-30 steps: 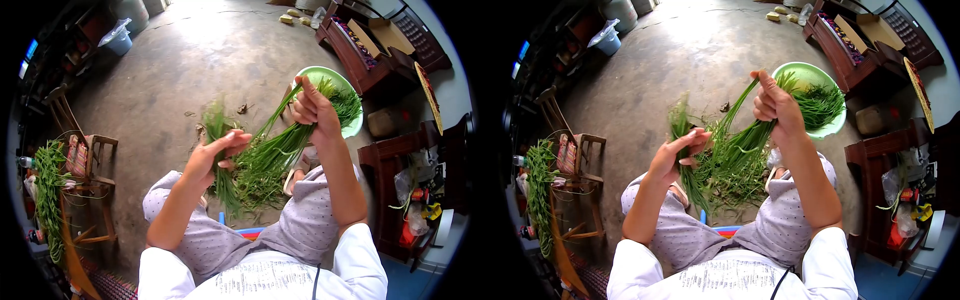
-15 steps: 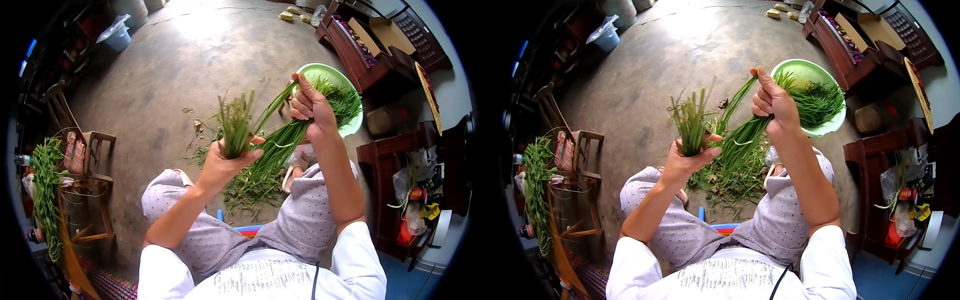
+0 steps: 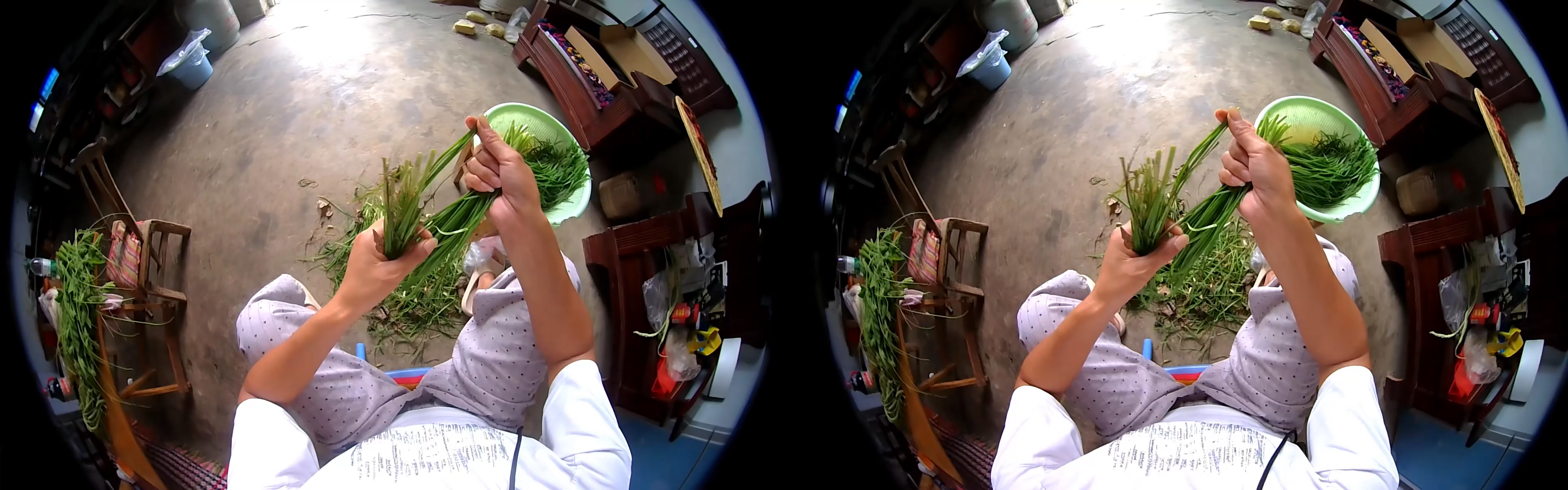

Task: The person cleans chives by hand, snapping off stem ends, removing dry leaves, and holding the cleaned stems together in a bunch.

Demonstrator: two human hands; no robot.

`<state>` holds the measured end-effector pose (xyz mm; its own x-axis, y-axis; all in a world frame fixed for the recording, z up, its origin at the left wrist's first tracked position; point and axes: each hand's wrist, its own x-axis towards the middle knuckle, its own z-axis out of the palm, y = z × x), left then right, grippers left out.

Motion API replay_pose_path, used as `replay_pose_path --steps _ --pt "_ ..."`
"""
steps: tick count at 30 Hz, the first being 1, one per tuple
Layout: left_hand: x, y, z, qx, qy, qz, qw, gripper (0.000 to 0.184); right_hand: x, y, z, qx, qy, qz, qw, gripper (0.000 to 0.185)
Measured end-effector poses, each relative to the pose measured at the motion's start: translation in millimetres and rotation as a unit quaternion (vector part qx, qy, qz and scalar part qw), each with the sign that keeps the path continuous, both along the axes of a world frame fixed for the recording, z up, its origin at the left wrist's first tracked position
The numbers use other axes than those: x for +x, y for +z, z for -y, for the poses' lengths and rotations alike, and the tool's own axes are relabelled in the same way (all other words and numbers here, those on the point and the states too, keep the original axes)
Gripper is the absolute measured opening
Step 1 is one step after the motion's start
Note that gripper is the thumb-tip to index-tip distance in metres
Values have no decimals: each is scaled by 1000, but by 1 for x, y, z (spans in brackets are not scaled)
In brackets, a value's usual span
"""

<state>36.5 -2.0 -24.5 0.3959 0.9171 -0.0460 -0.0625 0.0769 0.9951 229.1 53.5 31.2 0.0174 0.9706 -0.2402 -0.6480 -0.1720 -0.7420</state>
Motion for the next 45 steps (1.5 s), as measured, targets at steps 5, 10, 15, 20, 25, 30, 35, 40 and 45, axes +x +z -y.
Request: replay_pose_path --steps 5,10,15,20,25,30,35,40,45 --pt "6 4 3 28 49 37 998 15 -5 0 1 -4 -15 26 1000 27" --pt "10 8 0 40 41 -4 998 17 -6 2 2 -4 -15 21 1000 27" --pt "10 -2 -3 57 48 -18 997 16 -2 3 -1 -2 -37 20 999 26" --pt "12 12 2 -52 22 52 997 12 2 4 -1 15 -67 21 997 26" --pt "13 13 4 -108 38 110 987 11 6 3 -4 14 -112 13 994 25" --pt "15 28 7 -164 29 49 985 17 4 1 -5 16 -126 30 992 23" --pt "18 23 7 -150 10 46 988 16 -4 2 -3 20 -134 41 990 23" --pt "21 24 6 -206 38 76 975 16 1 10 -3 37 -161 54 985 26" --pt "6 11 1 -204 94 83 971 25 28 18 -1 127 -80 -7 989 33"
